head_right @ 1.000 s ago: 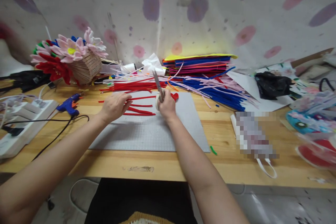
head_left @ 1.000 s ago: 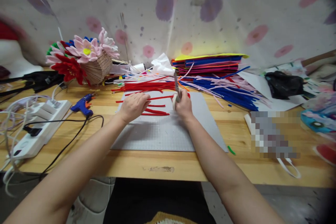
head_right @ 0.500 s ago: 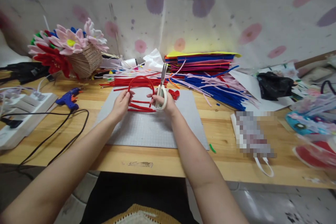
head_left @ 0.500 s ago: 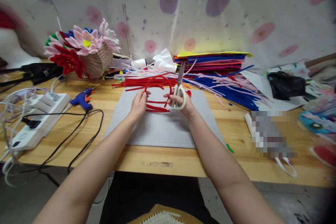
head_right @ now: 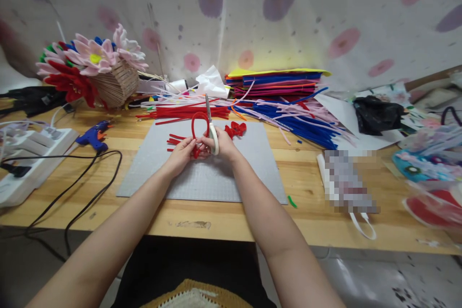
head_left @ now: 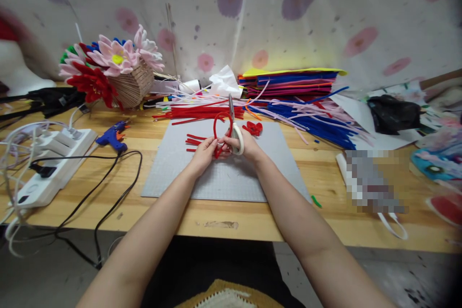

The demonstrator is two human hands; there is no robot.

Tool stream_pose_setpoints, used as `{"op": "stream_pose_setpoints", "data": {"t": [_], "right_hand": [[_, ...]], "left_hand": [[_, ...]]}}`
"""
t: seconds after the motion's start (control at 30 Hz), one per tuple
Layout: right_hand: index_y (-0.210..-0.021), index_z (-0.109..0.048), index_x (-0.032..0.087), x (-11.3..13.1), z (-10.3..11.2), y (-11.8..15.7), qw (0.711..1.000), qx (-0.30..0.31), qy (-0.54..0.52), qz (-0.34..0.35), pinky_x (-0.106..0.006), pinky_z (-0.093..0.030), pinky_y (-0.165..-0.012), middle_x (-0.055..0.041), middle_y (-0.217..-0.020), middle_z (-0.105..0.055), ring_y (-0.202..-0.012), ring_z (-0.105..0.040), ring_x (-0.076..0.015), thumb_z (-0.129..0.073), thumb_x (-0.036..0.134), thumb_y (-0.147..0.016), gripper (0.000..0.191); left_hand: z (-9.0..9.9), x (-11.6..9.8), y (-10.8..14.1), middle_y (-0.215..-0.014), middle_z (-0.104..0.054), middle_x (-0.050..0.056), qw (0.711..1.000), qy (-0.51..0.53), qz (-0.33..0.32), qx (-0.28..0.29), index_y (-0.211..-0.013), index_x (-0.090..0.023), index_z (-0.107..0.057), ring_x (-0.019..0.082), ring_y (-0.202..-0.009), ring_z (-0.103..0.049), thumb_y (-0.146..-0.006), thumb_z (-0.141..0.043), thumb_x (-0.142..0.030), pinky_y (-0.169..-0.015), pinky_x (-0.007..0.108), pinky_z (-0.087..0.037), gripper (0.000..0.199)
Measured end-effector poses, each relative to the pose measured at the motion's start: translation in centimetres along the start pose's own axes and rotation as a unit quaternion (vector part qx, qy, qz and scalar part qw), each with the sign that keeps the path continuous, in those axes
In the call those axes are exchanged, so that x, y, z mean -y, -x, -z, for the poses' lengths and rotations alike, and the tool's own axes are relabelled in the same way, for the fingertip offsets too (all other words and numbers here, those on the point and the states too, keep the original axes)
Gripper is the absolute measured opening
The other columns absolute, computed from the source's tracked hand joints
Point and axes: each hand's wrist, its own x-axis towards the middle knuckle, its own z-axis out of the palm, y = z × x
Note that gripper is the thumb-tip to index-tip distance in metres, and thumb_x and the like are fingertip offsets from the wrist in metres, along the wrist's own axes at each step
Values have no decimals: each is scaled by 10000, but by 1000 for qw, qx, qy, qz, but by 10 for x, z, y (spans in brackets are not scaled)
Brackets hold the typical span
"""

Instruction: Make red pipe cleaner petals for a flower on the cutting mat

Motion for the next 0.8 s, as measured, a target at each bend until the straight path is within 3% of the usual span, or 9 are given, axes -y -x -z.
{"op": "stream_pose_setpoints", "data": {"t": [0.3, 0.5, 0.67, 0.8], "right_hand": [[-791, -427, 207, -4, -10, 2, 999, 43, -15, -1, -243, -454, -432, 43, -569, -587, -468, -562, -119, -703, 378, -569, 393], [-788, -441, 200, -6, -10, 0, 999, 23, 22, 11, -214, -416, -422, 32, -570, -592, -499, -582, -128, -698, 360, -574, 371], [-782, -407, 199, -8, -11, 0, 999, 46, -5, -2, -222, -423, -420, 34, -547, -595, -444, -559, -116, -679, 379, -590, 378], [-801, -388, 205, -9, -12, 0, 1000, 24, -18, -2, -234, -431, -410, 49, -542, -584, -405, -529, -104, -656, 361, -606, 367]], "left_hand": [[0, 0, -4, -552, -498, -37, 999, 47, 19, -4, -711, -162, -484, 117, -533, -559, -685, -586, -302, -550, 272, -486, 175], [2, 2, -7, -508, -455, -48, 1000, 0, -5, -17, -685, -151, -483, 44, -390, -440, -721, -527, -263, -361, 154, -306, 126], [2, 1, -6, -510, -478, -40, 1000, 17, 22, -15, -686, -147, -485, 59, -431, -494, -716, -535, -241, -412, 163, -385, 111], [1, -2, -4, -571, -556, -7, 999, 27, 44, -16, -726, -145, -504, 83, -483, -551, -725, -557, -272, -471, 196, -456, 137]]}}
